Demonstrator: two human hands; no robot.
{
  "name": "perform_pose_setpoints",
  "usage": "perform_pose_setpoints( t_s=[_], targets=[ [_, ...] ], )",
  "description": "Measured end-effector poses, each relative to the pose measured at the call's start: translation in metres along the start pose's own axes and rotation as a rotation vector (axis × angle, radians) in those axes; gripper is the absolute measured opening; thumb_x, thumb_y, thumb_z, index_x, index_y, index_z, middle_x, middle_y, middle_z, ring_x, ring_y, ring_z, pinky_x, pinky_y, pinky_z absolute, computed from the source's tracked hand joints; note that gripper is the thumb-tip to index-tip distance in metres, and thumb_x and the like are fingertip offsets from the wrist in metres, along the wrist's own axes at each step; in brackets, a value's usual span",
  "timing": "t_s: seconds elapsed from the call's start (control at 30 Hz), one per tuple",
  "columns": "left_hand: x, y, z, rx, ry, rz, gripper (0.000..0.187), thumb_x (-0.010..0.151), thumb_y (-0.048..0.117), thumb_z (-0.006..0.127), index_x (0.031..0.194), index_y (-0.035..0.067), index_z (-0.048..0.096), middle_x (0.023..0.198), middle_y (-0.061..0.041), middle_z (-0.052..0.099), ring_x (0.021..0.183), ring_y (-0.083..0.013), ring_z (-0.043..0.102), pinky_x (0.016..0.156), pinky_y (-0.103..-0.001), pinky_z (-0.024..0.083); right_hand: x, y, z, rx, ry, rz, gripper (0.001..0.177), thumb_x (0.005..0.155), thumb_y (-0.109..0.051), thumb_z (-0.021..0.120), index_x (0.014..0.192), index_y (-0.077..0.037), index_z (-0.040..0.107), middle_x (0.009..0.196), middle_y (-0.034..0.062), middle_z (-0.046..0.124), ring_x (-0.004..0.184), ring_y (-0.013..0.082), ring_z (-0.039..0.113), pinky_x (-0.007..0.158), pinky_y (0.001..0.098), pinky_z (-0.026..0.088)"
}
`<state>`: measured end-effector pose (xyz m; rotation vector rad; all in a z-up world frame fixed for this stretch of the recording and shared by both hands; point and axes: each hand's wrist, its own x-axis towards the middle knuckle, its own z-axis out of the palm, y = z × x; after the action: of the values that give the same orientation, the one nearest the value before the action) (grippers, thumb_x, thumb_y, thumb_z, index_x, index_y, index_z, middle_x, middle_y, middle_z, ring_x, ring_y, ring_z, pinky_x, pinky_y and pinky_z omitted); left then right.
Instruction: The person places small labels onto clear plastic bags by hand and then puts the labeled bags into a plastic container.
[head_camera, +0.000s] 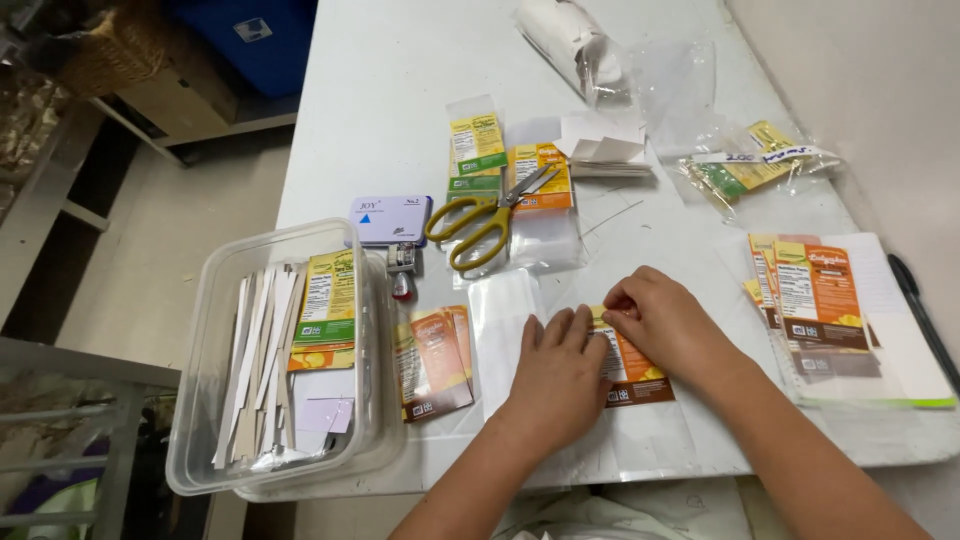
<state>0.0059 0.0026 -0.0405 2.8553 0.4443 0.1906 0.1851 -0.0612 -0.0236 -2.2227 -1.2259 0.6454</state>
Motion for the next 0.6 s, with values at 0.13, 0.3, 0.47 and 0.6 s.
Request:
perform_pose_setpoints(
  t_s=[0.13, 0.3, 0.47, 0.6],
  targets=[
    [0.001, -0.006, -0.005, -0.054, -0.012, -0.016, 0.040, 0.087, 0.030, 0.069, 0.118, 0.006, 0.058, 0.156, -0.028, 0.039, 0.140, -0.0427, 0.037, 0.108, -0.067, 0.027, 0.008, -0.007, -0.001, -0.003, -0.021, 0.013, 0.011, 0.090, -0.025, 0.072, 0.095, -0.018, 0.079, 0.098, -0.0008, 0.068, 0.081, 0.0132, 0.067, 0.082, 0.0279, 0.053],
    [-0.006, -0.007, -0.008, -0.039, 0.066, 0.066, 0.046, 0.081, 0.032, 0.078, 0.114, 0.006, 0.061, 0.148, -0.029, 0.049, 0.133, -0.0445, 0.046, 0.108, -0.067, 0.030, 0.009, -0.014, -0.004, 0.092, -0.001, 0.111, 0.018, 0.080, -0.032, 0.086, 0.086, -0.016, 0.080, 0.083, -0.0006, 0.069, 0.073, 0.0112, 0.063, 0.072, 0.0259, 0.051],
    [-0.028, 0.017, -0.030, -0.032, 0.050, 0.293, 0.026, 0.078, 0.017, 0.074, 0.102, 0.007, 0.066, 0.135, -0.024, 0.053, 0.133, -0.0433, 0.048, 0.110, -0.070, 0.032, 0.012, -0.015, -0.005, 0.114, -0.022, 0.132, 0.018, 0.079, -0.030, 0.087, 0.085, -0.015, 0.080, 0.082, -0.0005, 0.071, 0.072, 0.0115, 0.063, 0.070, 0.0268, 0.050],
    [-0.017, 0.005, -0.023, 0.007, 0.322, 0.422, 0.005, 0.081, 0.008, 0.069, 0.085, 0.010, 0.067, 0.120, -0.022, 0.057, 0.117, -0.0408, 0.056, 0.110, -0.071, 0.039, 0.018, -0.020, -0.009, 0.045, -0.077, 0.175, 0.019, 0.073, -0.030, 0.090, 0.080, -0.016, 0.078, 0.078, -0.0024, 0.073, 0.069, 0.0105, 0.063, 0.068, 0.0266, 0.049]
  ],
)
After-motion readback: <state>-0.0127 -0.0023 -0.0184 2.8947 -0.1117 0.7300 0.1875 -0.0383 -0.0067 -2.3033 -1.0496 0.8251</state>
